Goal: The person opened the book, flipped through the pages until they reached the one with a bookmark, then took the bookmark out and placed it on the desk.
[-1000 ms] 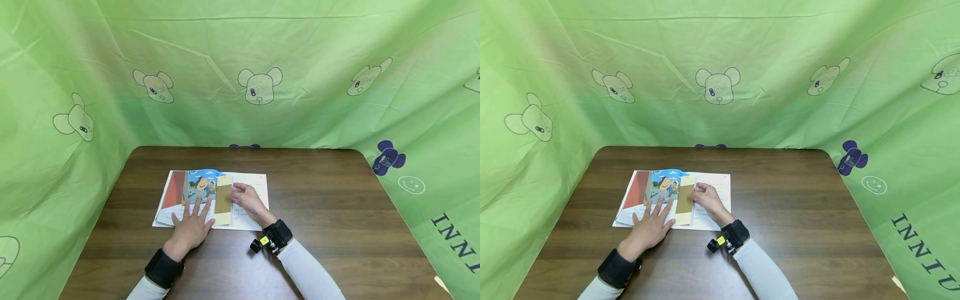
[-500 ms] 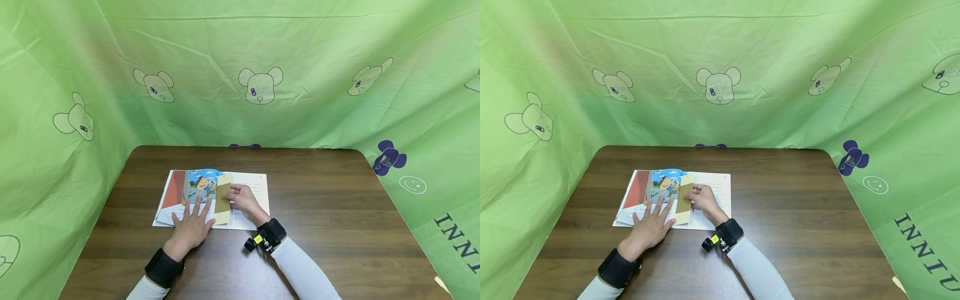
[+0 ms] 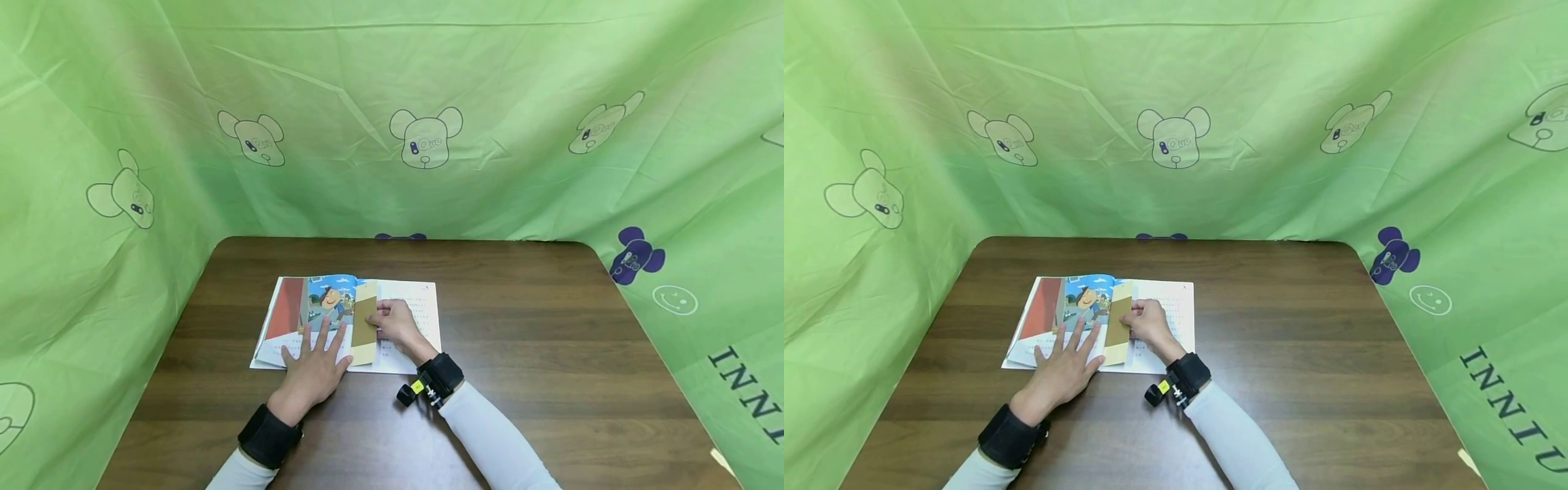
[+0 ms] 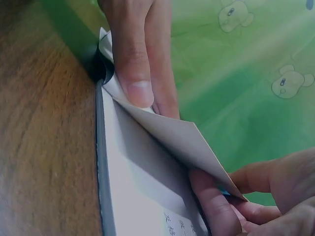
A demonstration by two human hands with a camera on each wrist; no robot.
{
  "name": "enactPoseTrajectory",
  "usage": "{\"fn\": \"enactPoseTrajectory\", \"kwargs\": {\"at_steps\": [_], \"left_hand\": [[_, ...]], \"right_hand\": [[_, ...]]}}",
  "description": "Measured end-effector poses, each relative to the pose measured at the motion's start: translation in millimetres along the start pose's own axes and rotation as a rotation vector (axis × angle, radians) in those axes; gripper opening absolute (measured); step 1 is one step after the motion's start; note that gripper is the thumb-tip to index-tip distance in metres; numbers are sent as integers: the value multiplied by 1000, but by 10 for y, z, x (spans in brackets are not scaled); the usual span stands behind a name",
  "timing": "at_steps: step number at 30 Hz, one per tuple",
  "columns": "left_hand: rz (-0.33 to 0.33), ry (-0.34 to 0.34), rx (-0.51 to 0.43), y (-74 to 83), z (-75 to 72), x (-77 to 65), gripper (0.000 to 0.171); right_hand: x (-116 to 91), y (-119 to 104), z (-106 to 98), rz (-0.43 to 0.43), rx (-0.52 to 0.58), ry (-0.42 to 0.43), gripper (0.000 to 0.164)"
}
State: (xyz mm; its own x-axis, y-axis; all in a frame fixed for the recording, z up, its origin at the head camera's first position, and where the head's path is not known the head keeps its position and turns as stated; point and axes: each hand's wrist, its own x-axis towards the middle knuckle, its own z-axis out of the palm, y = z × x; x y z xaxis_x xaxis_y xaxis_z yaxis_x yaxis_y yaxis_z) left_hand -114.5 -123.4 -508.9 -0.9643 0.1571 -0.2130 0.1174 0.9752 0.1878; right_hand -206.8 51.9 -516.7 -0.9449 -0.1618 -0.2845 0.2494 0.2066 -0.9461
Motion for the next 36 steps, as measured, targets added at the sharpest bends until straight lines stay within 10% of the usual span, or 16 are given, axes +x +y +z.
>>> {"fn": "enactPoseTrajectory", "kwargs": {"at_steps": [17,36], "left_hand": [[-2,6,7,15,-12,-5,71],[2,37,-4,-1,-13,-30,71]], "right_hand": [[19,3,-231,15,-61,51,13],[-38,-46,-1216,36,-39,134,15]]}}
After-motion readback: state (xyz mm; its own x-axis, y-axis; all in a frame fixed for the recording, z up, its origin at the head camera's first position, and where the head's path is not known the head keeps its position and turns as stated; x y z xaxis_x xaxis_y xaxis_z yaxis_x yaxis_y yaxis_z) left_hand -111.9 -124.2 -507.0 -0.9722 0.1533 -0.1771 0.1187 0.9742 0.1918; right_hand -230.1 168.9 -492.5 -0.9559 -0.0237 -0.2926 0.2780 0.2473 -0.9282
